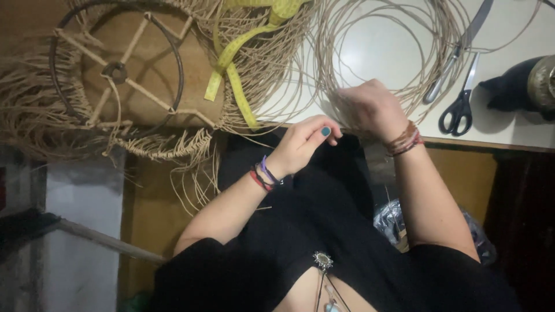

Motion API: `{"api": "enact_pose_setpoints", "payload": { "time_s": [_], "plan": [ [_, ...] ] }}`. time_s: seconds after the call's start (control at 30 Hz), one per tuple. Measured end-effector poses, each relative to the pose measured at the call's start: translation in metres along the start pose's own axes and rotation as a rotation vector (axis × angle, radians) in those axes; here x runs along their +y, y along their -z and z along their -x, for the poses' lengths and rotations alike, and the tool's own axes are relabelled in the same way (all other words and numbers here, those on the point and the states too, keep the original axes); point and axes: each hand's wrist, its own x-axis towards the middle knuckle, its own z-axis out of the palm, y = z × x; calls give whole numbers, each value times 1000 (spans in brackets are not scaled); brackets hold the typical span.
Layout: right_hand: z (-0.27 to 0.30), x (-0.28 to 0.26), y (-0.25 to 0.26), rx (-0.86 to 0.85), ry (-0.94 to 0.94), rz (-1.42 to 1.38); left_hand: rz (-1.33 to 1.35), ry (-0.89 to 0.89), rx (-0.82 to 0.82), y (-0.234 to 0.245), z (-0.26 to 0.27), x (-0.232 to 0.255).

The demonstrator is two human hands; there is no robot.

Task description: Weaving and knotting natural fibers around a circular frame to create a decorative item, including measuring and cutting the material.

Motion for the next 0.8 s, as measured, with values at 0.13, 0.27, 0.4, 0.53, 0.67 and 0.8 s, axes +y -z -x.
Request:
{"api": "enact_pose_setpoints", "payload": {
  "time_s": [0.13,0.27,0.4,0.53,0.67,0.8],
  "plan": [
    [-5,0,6,83,85,72,17,61,24,0,-2,-11],
    [-19,-13,32,247,78,-16,355,196,138,-4,-2,-38],
    [-23,-45,47,241,155,-70,774,212,117,-20,-15,-17],
    [-12,-76,57,146,174,-325,1105,255,99,-16,-33,-11],
    [20,-103,44,209,47,-1143,1268,338,272,2,-42,-31],
    [74,-97,44,141,-300,-1242,1238,306,284,38,-33,-39]
  ]
}}
